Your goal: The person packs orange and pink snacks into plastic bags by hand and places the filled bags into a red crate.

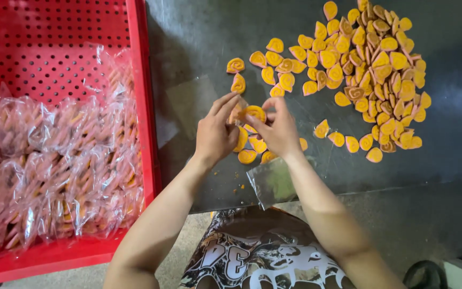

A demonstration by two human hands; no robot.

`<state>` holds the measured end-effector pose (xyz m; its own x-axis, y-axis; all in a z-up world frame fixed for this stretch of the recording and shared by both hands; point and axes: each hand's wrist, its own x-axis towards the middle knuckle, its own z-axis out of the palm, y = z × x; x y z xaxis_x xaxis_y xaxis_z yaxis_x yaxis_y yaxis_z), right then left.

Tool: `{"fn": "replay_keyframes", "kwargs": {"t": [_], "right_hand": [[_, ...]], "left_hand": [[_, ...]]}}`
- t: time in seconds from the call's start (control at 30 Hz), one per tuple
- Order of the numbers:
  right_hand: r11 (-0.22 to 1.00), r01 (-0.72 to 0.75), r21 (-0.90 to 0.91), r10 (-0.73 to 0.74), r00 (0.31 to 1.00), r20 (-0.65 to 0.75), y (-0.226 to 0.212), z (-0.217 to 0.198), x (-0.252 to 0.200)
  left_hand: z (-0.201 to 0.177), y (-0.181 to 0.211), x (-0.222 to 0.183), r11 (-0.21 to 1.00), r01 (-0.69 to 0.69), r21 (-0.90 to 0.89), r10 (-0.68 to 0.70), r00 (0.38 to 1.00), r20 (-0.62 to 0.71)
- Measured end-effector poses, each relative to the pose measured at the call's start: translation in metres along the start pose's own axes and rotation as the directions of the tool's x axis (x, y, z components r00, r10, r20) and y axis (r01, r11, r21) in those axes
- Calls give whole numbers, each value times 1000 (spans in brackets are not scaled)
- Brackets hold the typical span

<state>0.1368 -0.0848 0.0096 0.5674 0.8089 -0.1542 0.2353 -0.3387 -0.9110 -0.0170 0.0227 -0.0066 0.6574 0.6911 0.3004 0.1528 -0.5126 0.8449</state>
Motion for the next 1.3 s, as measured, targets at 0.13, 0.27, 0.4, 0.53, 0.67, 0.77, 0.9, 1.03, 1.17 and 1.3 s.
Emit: {"fn": "replay_keyframes", "kwargs": {"t": [0.13, 0.27, 0.4, 0.53, 0.67, 0.77, 0.9, 1.03, 1.17, 1.3], "right_hand": [[973, -34, 230, 34, 999, 4, 6, 1, -7], [986, 147, -79, -155, 983, -95, 11, 16, -15], [934, 276, -229, -307, 945, -112, 28, 28, -4], [792, 496, -356, -548, 834, -58, 28, 26, 22], [870, 95, -483, 3, 980, 198, -14, 5, 27], [777, 281, -564, 14, 888, 460, -33, -8, 20], [689, 589, -421, -445, 803, 395, -9, 4, 8], [928, 109, -357, -109, 994, 20, 32, 2, 12], [984, 67, 165, -91, 986, 142, 35, -29, 9], [990, 111, -85, -93, 975, 200, 15, -49, -20]], "left_hand": [[-3, 3, 2, 999, 46, 18, -47, 998, 49], [1, 7, -1, 996, -16, 86, 11, 998, 58], [9, 16, -11, 984, -100, 148, 77, 985, 156], [29, 8, -25, 991, -129, 38, 123, 984, 126], [30, -32, -10, 993, -103, -66, 101, 994, -33], [18, -45, 5, 877, 235, -419, -194, 971, 138], [2, -45, 16, 898, 276, -342, -270, 961, 65], [-7, -43, 11, 976, 148, -162, -148, 989, 11], [-10, -26, 22, 904, 233, -357, -210, 972, 102], [-20, 8, 15, 930, -139, -341, 184, 977, 104]]}}
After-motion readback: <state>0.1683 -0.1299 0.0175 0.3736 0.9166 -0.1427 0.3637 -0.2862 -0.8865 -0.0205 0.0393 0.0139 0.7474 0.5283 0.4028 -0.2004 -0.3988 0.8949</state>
